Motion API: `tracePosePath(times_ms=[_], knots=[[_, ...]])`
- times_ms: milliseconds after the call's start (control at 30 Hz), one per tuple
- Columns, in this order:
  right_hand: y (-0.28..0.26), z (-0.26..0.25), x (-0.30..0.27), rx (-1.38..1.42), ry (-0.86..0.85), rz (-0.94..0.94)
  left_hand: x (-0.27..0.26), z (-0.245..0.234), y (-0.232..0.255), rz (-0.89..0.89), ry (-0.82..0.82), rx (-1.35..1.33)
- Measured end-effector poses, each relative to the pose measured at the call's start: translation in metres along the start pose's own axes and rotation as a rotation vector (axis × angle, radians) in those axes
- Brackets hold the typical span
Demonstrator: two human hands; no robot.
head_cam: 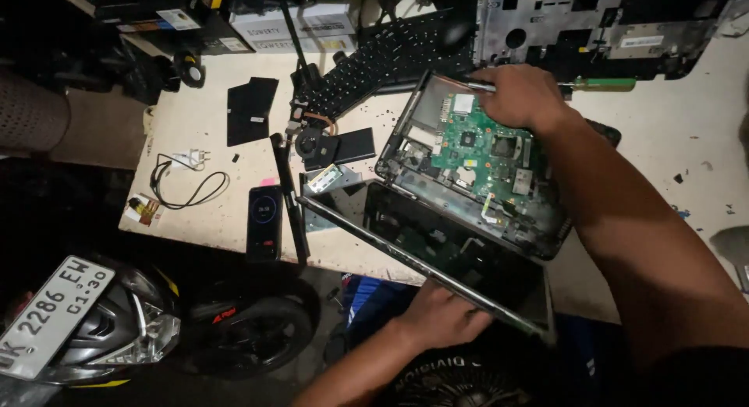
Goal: The person is repairing a disassembled laptop on a cluttered workbench. They use a screwdriver to remove screws from the laptop screen bezel and then detach the screen from the main body.
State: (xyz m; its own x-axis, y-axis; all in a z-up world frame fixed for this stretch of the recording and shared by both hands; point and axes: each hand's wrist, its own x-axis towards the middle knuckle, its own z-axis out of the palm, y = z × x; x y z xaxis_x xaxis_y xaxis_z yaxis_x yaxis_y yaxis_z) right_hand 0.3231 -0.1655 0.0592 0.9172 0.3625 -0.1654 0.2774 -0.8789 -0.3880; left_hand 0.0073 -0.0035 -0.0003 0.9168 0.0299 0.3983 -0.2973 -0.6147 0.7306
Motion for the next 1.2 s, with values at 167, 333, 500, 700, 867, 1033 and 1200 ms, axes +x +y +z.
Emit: tracePosePath(times_ms=[167, 333, 500, 700, 867, 1033, 1200], knots=[[0.022, 0.009, -0.013, -0.031, 0.093, -0.123, 0.005, 0.005, 0.0, 0.09, 0.017, 0.059], [0.034, 0.002, -0.104, 0.245, 0.354, -0.138, 0.002, -0.002, -0.002, 0.178, -0.014, 0.073], [0.08, -0.004, -0.214, 0.482, 0.525, -0.002, 0.001, -0.005, -0.007, 0.304, -0.057, 0.023], [0.087, 0.009, -0.308, 0.637, 0.519, 0.668, -0.018, -0.023, -0.015, 0.422, -0.038, 0.014], [0.073, 0.068, -0.324, 0.437, 0.315, 0.157, -0.015, -0.056, -0.001, 0.399, -0.037, 0.016], [0.064, 0.09, -0.297, 0.315, 0.19, 0.068, 0.014, -0.08, 0.012, 0.564, 0.096, 0.155], [0.058, 0.108, -0.287, 0.112, 0.036, 0.106, 0.032, -0.094, 0.011, 0.624, 0.11, 0.389]])
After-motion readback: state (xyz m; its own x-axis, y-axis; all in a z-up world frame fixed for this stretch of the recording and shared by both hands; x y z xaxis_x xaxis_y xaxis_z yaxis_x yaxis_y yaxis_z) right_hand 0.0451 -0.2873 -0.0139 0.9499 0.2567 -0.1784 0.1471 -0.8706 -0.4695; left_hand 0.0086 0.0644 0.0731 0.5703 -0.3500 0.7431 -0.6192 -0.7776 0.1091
